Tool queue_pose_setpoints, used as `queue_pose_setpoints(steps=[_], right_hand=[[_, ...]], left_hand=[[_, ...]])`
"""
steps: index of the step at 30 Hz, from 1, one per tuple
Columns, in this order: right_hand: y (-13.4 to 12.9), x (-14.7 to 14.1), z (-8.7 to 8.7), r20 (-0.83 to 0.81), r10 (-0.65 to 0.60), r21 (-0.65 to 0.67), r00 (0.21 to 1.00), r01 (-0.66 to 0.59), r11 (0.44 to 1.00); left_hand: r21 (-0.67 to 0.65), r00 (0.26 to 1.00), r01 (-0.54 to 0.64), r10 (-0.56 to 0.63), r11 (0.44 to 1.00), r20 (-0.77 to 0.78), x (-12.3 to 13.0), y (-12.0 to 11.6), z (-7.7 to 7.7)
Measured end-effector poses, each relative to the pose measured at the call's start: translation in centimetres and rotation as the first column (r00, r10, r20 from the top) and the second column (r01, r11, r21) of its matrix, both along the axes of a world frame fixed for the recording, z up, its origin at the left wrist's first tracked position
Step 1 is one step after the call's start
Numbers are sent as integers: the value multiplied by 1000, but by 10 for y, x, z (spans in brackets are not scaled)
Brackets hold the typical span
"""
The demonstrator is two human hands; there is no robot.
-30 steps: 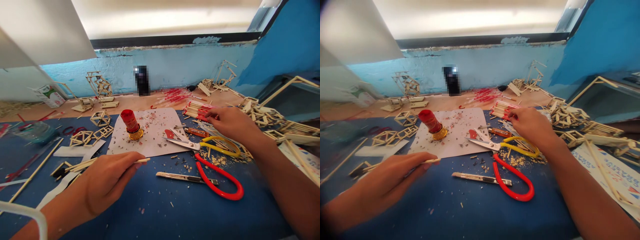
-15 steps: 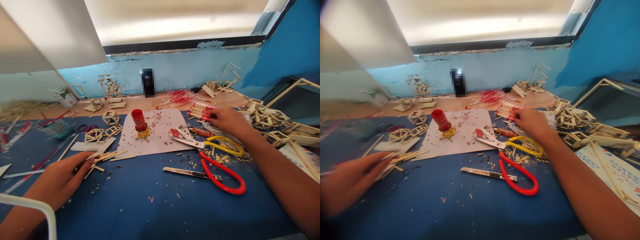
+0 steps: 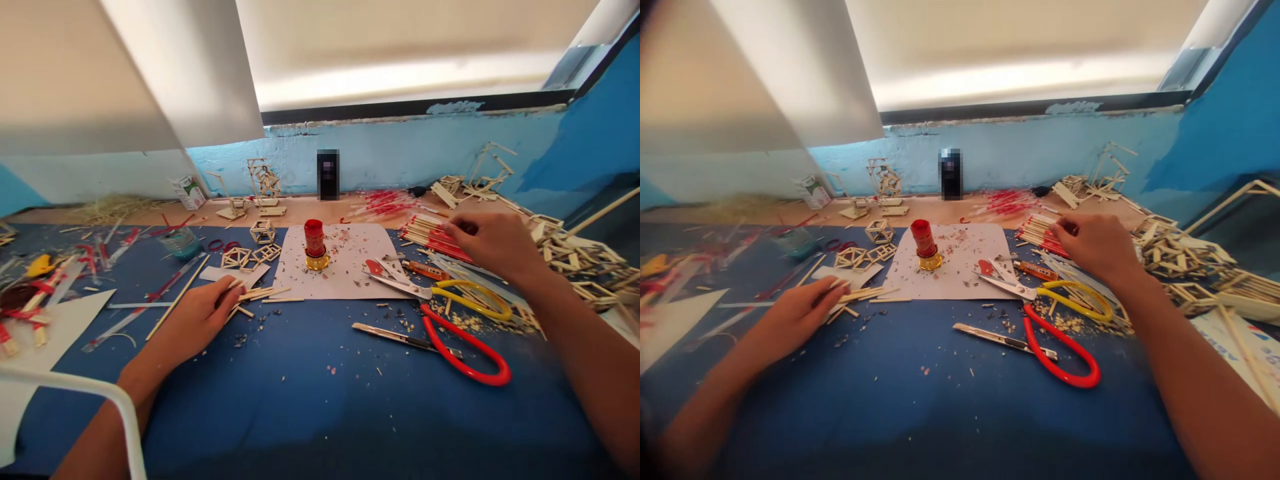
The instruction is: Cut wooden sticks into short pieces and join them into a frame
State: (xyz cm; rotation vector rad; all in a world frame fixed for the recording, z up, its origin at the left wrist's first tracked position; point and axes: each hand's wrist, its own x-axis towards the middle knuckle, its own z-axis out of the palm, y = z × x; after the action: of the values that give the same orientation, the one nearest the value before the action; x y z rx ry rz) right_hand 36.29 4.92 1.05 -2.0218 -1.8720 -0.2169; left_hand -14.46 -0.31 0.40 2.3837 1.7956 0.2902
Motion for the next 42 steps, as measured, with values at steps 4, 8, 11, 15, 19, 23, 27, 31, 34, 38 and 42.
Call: queue_pose_setpoints(steps=[4, 8, 11, 15, 19, 23, 27, 31, 34, 38, 42], right_hand=[[-17, -39, 17, -99, 243, 55, 965, -238, 970], [-41, -91, 28, -145, 706, -145, 693, -721, 678], [-55, -129, 28, -109, 847, -249, 521, -839, 484], [-54, -175, 13, -71, 906, -266, 417, -883, 385], [-36, -212, -4, -105, 869, -242, 484, -860, 450], [-21, -234, -15, -122, 857, -238, 500, -853, 464], [-17, -243, -20, -150, 859, -235, 490, -862, 450], [-16, -244, -21, -204, 868, -228, 453, -884, 408], [-13, -245, -22, -241, 865, -231, 441, -891, 390], [-9, -246, -22, -282, 859, -246, 426, -898, 365], [-9, -248, -23, -302, 853, -241, 426, -900, 364]], left_hand=[[-73, 992, 98, -103, 993, -77, 9, 21, 11], [-125, 970, 216, -227, 968, -86, 16, 38, 14], [-139, 955, 279, -290, 950, -65, 15, 37, 11], [-133, 949, 304, -311, 943, -42, 8, 20, 7], [-128, 958, 279, -285, 952, -29, 3, 5, 3], [-150, 964, 264, -264, 953, 18, 3, 2, 1], [-168, 963, 269, -262, 948, 68, 3, 2, 1], [-172, 953, 296, -279, 939, 115, 1, 0, 2], [-137, 952, 293, -275, 946, 133, -2, 0, 1], [-66, 960, 257, -247, 964, 136, -5, 0, -1], [-21, 979, 154, -149, 988, 138, -9, 0, 1]])
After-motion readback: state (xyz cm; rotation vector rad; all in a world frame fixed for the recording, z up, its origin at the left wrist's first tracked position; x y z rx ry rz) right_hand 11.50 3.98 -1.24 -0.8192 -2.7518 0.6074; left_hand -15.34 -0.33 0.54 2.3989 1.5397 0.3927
